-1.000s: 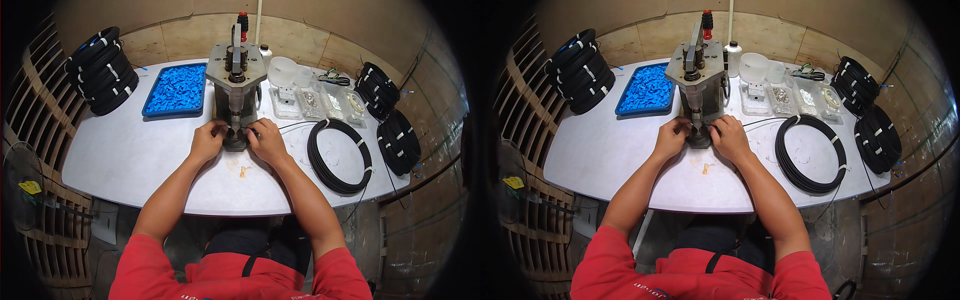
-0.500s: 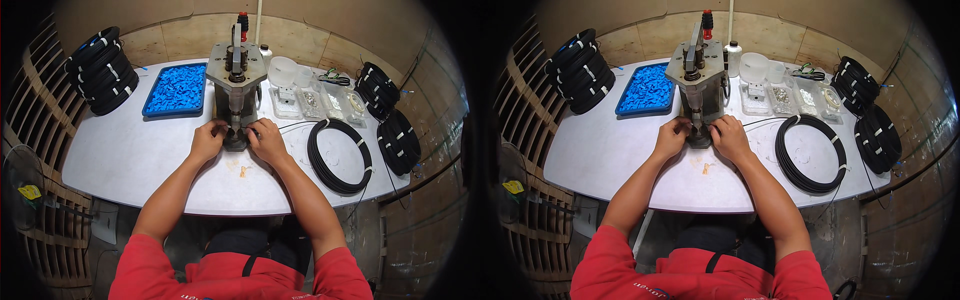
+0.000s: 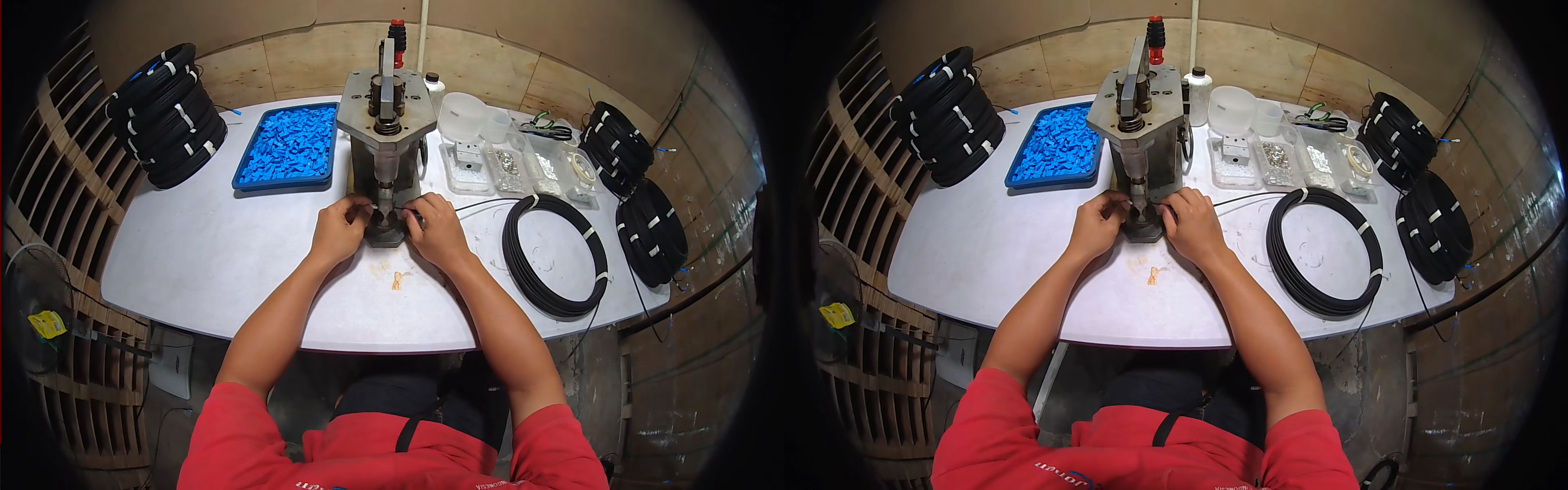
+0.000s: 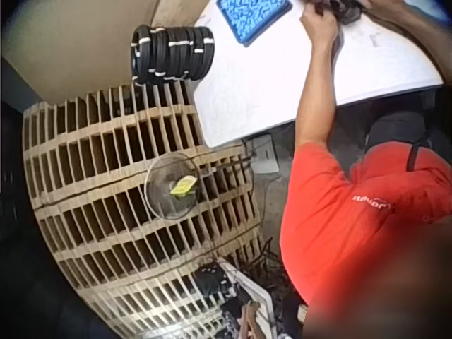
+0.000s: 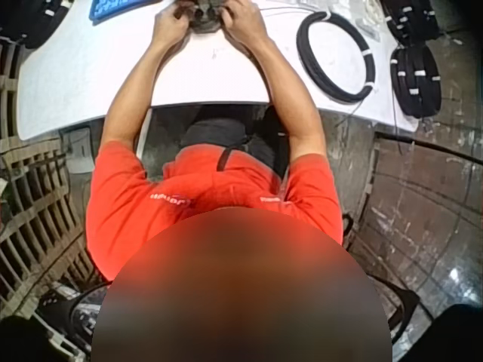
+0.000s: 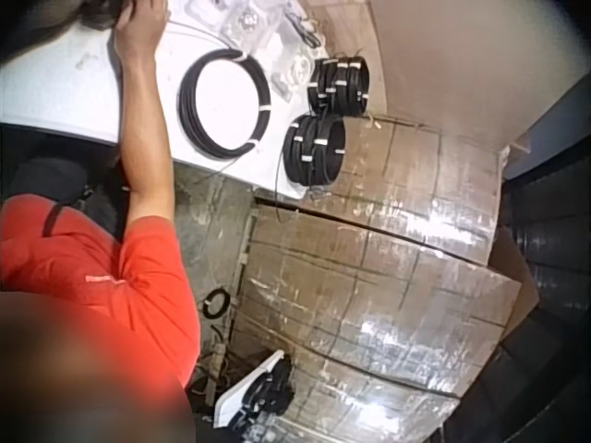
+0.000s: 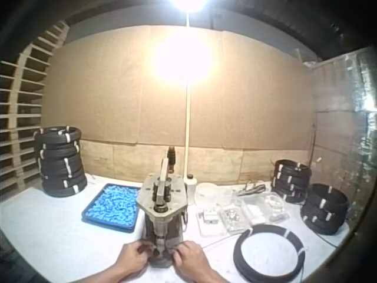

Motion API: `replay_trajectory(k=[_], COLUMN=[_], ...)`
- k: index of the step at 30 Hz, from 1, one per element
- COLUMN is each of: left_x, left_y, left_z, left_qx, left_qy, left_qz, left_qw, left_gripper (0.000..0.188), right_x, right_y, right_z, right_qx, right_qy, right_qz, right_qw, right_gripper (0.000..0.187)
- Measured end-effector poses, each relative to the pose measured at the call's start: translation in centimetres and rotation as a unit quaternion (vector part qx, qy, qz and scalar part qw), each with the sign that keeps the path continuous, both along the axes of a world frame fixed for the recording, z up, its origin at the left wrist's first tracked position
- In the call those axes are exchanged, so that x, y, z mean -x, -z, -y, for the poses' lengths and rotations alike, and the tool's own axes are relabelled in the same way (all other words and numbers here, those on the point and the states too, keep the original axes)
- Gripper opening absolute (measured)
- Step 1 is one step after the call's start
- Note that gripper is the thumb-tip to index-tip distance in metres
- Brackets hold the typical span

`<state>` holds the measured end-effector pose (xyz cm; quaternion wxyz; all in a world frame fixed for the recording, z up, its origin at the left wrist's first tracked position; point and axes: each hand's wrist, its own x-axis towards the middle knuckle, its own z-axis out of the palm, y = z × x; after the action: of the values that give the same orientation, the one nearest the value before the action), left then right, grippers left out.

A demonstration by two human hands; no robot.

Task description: Assembling electrical wires into a circular harness and using a terminal crimping machine.

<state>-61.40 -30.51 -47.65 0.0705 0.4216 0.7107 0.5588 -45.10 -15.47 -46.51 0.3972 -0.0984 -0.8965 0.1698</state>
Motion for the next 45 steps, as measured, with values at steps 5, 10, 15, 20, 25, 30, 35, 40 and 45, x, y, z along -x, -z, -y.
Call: replay_trajectory(k=[5, 10, 15, 20, 25, 30, 35, 40, 45], left_x=[-0.1, 0.0, 0.0, -0.7, -0.3, -0.2, -0.1, 0.0, -0.2], left_y=[-0.1, 0.1, 0.1, -1.0, -0.4, -0.1, 0.1, 0.2, -0.2], left_z=[0.0, -0.1, 0.0, 0.1, 0.1, -0.1, -0.1, -0.1, -0.1], left_qx=[0.001, 0.003, 0.003, 0.029, 0.019, -0.002, -0.015, -0.006, 0.004], left_qy=[0.003, 0.003, -0.005, -0.01, -0.003, 0.006, 0.008, 0.004, 0.006], left_qz=[0.01, 0.012, 0.004, -0.005, -0.009, 0.009, 0.006, 0.001, 0.01], left_qw=[1.0, 1.0, 1.0, 1.0, 1.0, 1.0, 1.0, 1.0, 1.0], left_gripper=[0.024, 0.024, 0.025, 0.026, 0.026, 0.026, 0.025, 0.024, 0.025], right_x=[0.0, -0.1, 0.0, 0.0, 0.0, 0.0, 0.0, 0.0, -0.1], right_y=[0.0, 0.0, 0.0, 0.2, 0.0, 0.2, 0.0, -0.1, 0.0], right_z=[-0.1, 0.0, 0.1, -0.2, 0.0, -0.3, 0.0, 0.0, -0.1], right_qx=[-0.001, -0.006, -0.005, -0.017, -0.005, -0.019, -0.006, -0.007, -0.012], right_qy=[0.003, 0.006, 0.005, 0.004, 0.004, 0.005, 0.003, 0.006, 0.011], right_qz=[0.002, 0.004, 0.009, 0.002, 0.006, 0.009, 0.004, 0.008, 0.005], right_qw=[1.0, 1.0, 1.0, 1.0, 1.0, 1.0, 1.0, 1.0, 1.0], right_gripper=[0.009, 0.009, 0.009, 0.008, 0.009, 0.008, 0.009, 0.01, 0.01])
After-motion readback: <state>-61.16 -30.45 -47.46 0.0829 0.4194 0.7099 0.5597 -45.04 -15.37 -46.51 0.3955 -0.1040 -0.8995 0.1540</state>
